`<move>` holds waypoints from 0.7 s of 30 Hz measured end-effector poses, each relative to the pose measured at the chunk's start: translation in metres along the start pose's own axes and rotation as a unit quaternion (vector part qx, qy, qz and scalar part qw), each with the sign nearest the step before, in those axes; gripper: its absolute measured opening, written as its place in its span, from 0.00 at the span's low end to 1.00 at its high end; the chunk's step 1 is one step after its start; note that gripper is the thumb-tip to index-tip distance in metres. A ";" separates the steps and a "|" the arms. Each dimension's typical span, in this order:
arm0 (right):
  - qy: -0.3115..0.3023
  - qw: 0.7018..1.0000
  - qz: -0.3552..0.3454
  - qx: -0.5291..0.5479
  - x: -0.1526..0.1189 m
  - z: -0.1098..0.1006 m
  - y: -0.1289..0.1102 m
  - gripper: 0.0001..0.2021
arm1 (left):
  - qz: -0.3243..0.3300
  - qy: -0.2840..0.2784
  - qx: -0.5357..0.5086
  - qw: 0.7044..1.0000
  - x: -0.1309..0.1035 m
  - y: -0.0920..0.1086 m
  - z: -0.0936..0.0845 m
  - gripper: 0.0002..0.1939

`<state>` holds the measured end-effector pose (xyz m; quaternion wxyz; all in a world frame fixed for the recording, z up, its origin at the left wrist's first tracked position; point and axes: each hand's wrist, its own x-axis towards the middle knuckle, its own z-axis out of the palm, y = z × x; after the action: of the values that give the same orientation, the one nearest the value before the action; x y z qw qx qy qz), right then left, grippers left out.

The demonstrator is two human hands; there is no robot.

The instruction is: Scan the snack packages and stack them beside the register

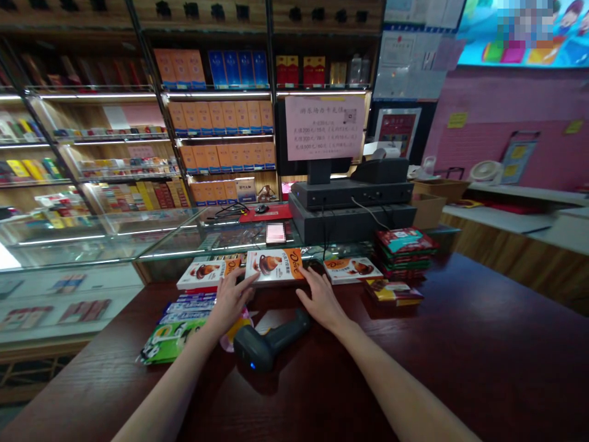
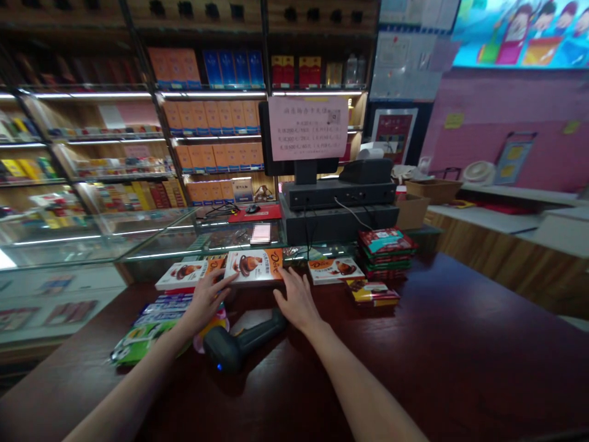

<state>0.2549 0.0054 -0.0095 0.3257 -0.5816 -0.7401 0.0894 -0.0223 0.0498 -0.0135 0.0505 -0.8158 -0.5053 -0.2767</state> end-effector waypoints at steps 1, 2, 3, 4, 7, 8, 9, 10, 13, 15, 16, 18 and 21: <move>0.009 1.000 -0.003 0.002 -0.001 0.001 0.002 0.30 | 0.002 0.004 -0.003 1.000 -0.001 0.001 0.000 0.22; 0.017 1.000 -0.007 0.004 -0.001 0.001 0.003 0.30 | 0.005 0.006 -0.007 1.000 -0.002 0.002 -0.001 0.22; 0.026 1.000 -0.011 0.005 -0.001 0.001 0.004 0.30 | 0.007 0.009 -0.009 1.000 -0.003 0.003 -0.002 0.22; 0.034 0.999 -0.016 0.007 -0.002 0.001 0.006 0.30 | 0.010 0.009 -0.011 1.000 -0.004 0.004 -0.003 0.22; 0.055 0.998 -0.032 0.013 -0.002 0.001 0.009 0.30 | 0.009 0.014 -0.014 1.000 -0.006 0.005 -0.006 0.21; 0.062 0.997 -0.037 0.015 -0.003 0.002 0.010 0.30 | 0.007 0.019 -0.017 1.000 -0.007 0.006 -0.006 0.21; 0.069 0.997 -0.043 0.017 -0.003 0.003 0.012 0.30 | 0.006 0.028 -0.022 0.999 -0.008 0.006 -0.006 0.21; 0.077 0.996 -0.050 0.020 -0.003 0.004 0.013 0.30 | 0.007 0.043 -0.027 0.999 -0.009 0.006 -0.005 0.20; 0.113 0.990 -0.072 0.036 -0.003 0.009 0.017 0.29 | 0.025 0.112 -0.035 0.993 -0.012 0.007 -0.004 0.19; 0.138 0.986 -0.087 0.048 -0.003 0.011 0.018 0.28 | 0.040 0.156 -0.029 0.987 -0.013 0.010 -0.006 0.19; 0.147 0.983 -0.093 0.054 -0.002 0.011 0.018 0.27 | 0.048 0.173 -0.023 0.984 -0.014 0.011 -0.008 0.20; 0.161 0.980 -0.098 0.064 -0.002 0.011 0.019 0.27 | 0.065 0.199 -0.006 0.978 -0.014 0.015 -0.013 0.20; 0.169 0.979 -0.083 0.082 -0.001 0.010 0.021 0.26 | 0.103 0.224 0.010 0.969 -0.015 0.022 -0.022 0.18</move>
<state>0.2655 0.0131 -0.0286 0.4991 -0.4960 -0.7102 0.0229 -0.0170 0.0193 0.0024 0.1988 -0.7804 -0.3969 -0.4404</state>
